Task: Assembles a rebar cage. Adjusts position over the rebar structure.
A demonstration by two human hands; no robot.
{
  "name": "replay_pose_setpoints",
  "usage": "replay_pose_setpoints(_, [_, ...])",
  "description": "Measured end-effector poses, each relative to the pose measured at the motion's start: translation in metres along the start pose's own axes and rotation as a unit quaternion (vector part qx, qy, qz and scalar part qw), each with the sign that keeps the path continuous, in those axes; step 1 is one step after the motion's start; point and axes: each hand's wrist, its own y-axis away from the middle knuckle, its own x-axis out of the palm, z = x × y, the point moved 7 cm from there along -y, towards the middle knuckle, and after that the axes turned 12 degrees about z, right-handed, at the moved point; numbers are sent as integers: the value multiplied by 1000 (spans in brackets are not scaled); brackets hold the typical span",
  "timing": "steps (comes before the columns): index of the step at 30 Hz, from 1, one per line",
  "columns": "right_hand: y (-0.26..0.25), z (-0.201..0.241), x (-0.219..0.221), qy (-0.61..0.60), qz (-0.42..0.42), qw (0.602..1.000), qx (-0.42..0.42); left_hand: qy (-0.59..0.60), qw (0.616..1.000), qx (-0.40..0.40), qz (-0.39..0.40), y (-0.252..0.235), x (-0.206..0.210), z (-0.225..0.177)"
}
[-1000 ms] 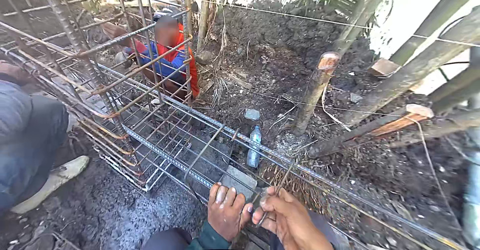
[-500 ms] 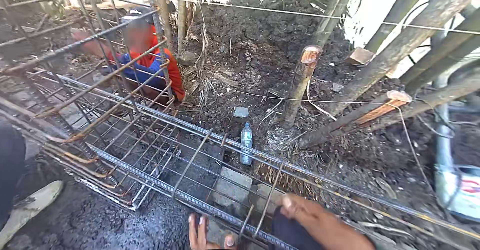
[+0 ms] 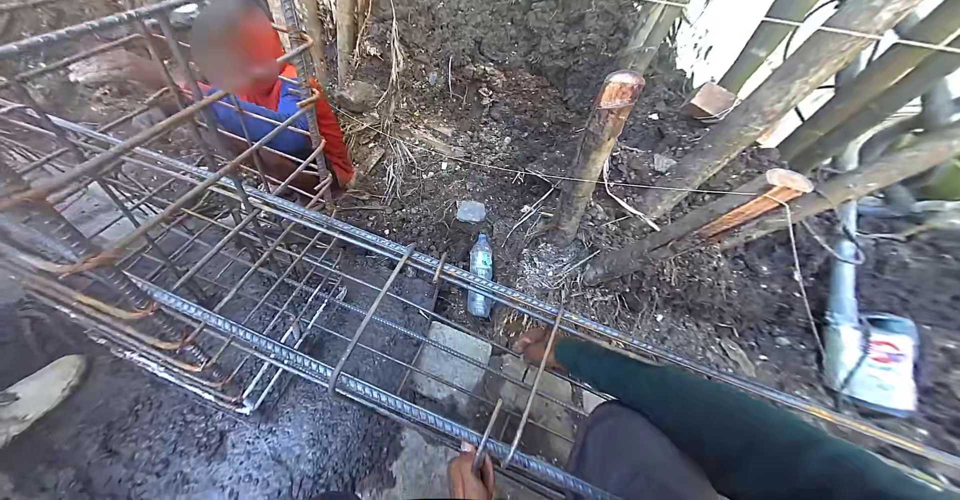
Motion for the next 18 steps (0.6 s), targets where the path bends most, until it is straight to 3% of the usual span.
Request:
replay_pose_setpoints(5, [38, 32, -6, 74, 4, 997, -13, -46, 997, 60, 7, 0, 3, -17])
replay_pose_setpoints(9, [9, 13, -8, 85, -28, 992, -90, -154, 985, 44, 59, 1, 13, -17])
replay_pose_setpoints(12, [18, 15, -10, 84, 1, 987, -135, -8, 999, 43, 21, 2, 8, -11])
replay_pose_setpoints(15, [46, 2, -22, -103, -21, 978, -179, -52, 993, 104, -20, 15, -15, -28])
replay_pose_setpoints(18, [20, -66, -30, -411, -123, 883, -191, 19, 992, 123, 4, 10, -24, -10])
